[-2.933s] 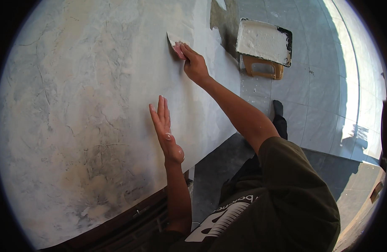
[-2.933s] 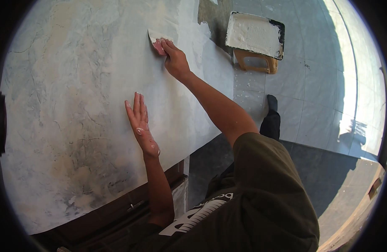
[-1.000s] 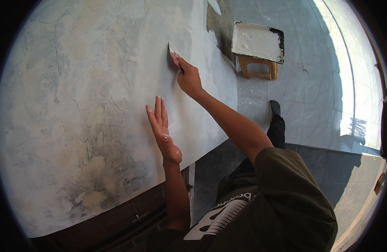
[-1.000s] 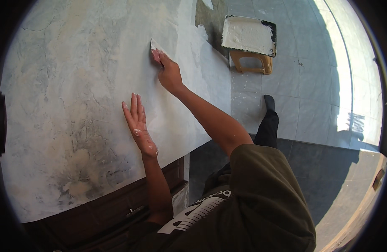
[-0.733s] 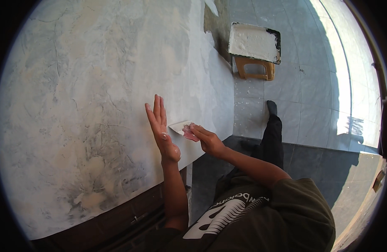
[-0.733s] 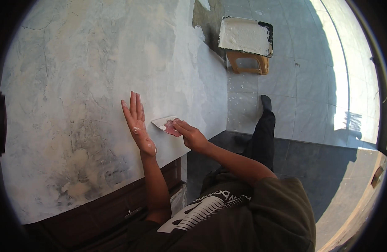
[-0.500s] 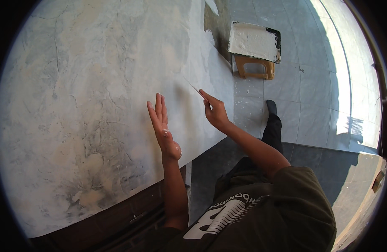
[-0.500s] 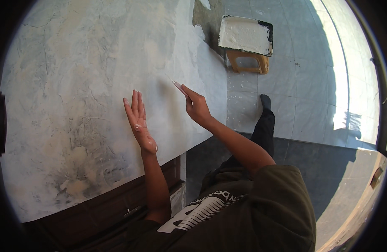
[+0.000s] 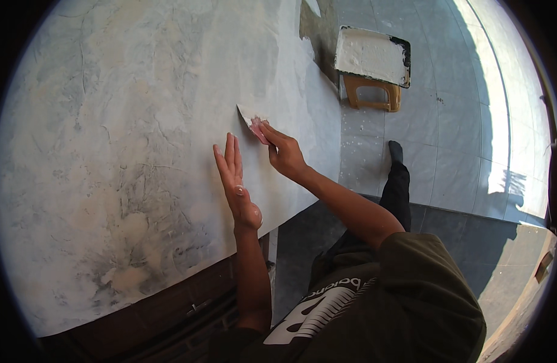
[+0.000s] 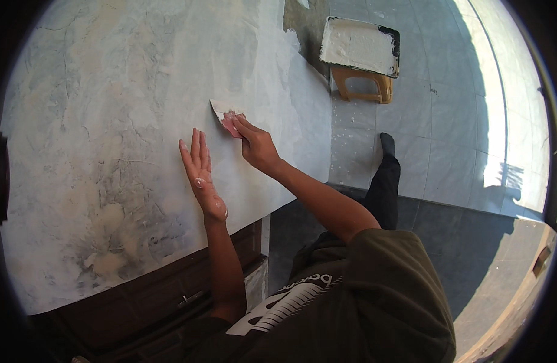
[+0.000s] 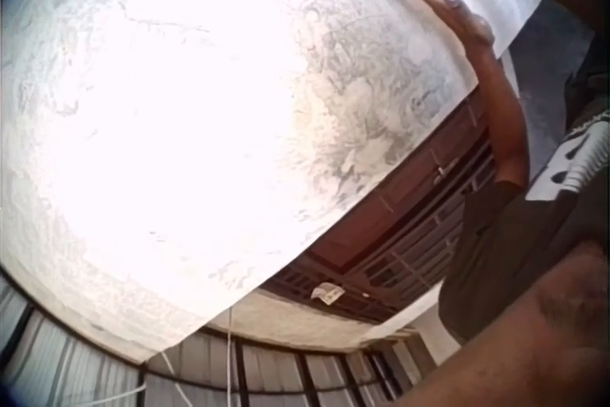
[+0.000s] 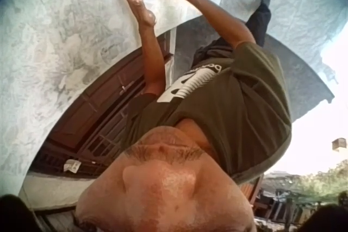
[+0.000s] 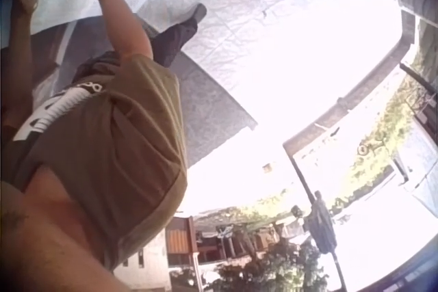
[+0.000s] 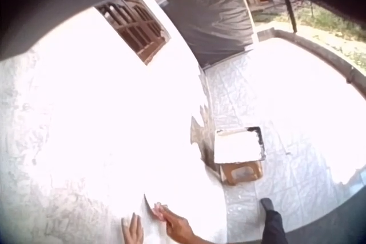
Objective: Applying and smoothing wall putty on a wall using a putty knife spatula.
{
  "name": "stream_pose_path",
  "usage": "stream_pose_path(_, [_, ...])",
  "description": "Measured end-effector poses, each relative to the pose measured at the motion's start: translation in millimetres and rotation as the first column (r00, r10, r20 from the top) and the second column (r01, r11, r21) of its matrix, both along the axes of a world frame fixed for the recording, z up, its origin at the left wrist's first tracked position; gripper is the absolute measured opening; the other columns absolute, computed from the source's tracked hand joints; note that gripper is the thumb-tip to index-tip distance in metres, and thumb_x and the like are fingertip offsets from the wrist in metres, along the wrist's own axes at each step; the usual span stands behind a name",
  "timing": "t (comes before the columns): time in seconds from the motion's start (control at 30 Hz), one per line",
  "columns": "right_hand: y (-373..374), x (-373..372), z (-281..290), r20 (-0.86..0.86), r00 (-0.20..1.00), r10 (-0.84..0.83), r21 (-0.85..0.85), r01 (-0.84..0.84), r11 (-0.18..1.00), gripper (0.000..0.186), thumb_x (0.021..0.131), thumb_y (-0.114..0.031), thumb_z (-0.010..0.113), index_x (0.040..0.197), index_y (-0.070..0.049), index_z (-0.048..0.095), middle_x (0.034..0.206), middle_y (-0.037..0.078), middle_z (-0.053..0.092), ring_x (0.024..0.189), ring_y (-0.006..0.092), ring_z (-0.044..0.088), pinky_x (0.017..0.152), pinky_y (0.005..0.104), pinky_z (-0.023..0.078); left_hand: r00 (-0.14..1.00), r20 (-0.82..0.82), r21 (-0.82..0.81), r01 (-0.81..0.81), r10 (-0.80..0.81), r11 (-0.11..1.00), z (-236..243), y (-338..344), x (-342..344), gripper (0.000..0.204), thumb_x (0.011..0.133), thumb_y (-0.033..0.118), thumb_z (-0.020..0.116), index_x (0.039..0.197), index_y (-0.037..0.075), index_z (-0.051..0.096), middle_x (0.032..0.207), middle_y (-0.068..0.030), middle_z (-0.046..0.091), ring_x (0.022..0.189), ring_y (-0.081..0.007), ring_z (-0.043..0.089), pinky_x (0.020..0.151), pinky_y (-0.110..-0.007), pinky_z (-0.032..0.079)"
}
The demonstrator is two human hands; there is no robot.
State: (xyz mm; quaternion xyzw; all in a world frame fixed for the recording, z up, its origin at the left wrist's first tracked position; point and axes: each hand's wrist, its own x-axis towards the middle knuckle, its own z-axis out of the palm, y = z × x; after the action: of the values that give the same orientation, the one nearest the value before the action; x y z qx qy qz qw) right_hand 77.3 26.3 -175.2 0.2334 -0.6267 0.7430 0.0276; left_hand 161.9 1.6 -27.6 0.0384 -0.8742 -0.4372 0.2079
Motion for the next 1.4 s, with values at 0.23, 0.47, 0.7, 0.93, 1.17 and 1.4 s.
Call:
stream_pose_path(0.23, [37, -18, 15, 0.596, 0.727, 0.341, -0.554, 0.064, 0.83, 0.021, 0.089, 0.003, 0.055, 0.108, 0.006, 0.064, 0.094, 0.004, 0.069, 0.08, 0.008, 0.061, 0.074, 0.0264, 0.05, 1.0, -0.026, -0.009, 0.006, -0.007, 1.0, 18, 6, 12, 0.095, 0.093, 0.071, 0.03, 0.156, 0.006, -0.001, 0.158, -0.0252, 0.022, 0.146, -0.0382, 0.024, 0.119, -0.051, 0.015])
stream_pose_path(0.47, [-37, -13, 38, -0.051, 0.991, -0.125, 0.069, 0.129, 0.989, 0.067, 0.073, 0.013, 0.053, 0.138, 0.007, 0.042, 0.142, 0.029, 0.042, 0.126, 0.0443, 0.047, 0.103, 0.0429, 0.045, 0.998, -0.057, -0.007, 0.015, -0.015, 1.0, 18, 8, 25, 0.095, 0.093, 0.071, 0.03, 0.156, 0.007, -0.002, 0.158, -0.025, 0.022, 0.146, -0.0382, 0.024, 0.119, -0.051, 0.015])
stream_pose_path(0.7, [70, 99, -28, -0.019, 0.985, 0.174, 0.083, -0.172, 0.982, 0.048, 0.084, 0.009, 0.051, 0.131, 0.001, 0.053, 0.125, 0.026, 0.059, 0.109, 0.042, 0.061, 0.089, 0.0437, 0.054, 0.997, -0.07, 0.021, 0.04, -0.039, 0.999, 15, 0, 27, 0.094, 0.094, 0.07, 0.03, 0.156, 0.005, 0.0, 0.158, -0.0241, 0.022, 0.146, -0.038, 0.024, 0.119, -0.05, 0.015])
stream_pose_path(0.93, [70, 18, 3, 0.244, 0.97, -0.008, 0.184, -0.038, 0.982, 0.032, 0.093, -0.003, 0.057, 0.125, -0.001, 0.061, 0.093, 0.028, 0.065, 0.081, 0.0377, 0.068, 0.072, 0.0366, 0.052, 0.998, -0.055, 0.026, 0.012, -0.01, 1.0, 14, -3, 26, 0.092, 0.095, 0.07, 0.027, 0.156, 0.005, 0.003, 0.157, -0.0237, 0.025, 0.146, -0.0363, 0.025, 0.118, -0.051, 0.016])
stream_pose_path(1.17, [-1, -108, 38, -0.061, 0.977, -0.203, -0.016, 0.203, 0.979, 0.037, 0.089, 0.004, 0.052, 0.124, -0.003, 0.063, 0.102, 0.024, 0.068, 0.085, 0.034, 0.069, 0.076, 0.0338, 0.053, 1.0, -0.006, 0.048, 0.018, -0.017, 0.999, 8, 3, 31, 0.094, 0.094, 0.071, 0.028, 0.156, 0.006, 0.0, 0.158, -0.0243, 0.022, 0.146, -0.0379, 0.024, 0.119, -0.05, 0.016])
stream_pose_path(1.4, [14, 0, 22, -0.096, 0.993, -0.069, 0.028, 0.072, 0.997, 0.043, 0.085, 0.012, 0.052, 0.123, -0.005, 0.064, 0.112, 0.021, 0.067, 0.099, 0.0367, 0.067, 0.083, 0.0336, 0.054, 1.0, -0.011, 0.061, 0.001, -0.001, 0.998, 3, -4, 41, 0.094, 0.094, 0.07, 0.028, 0.156, 0.005, 0.0, 0.158, -0.0243, 0.022, 0.146, -0.0377, 0.024, 0.119, -0.05, 0.016])
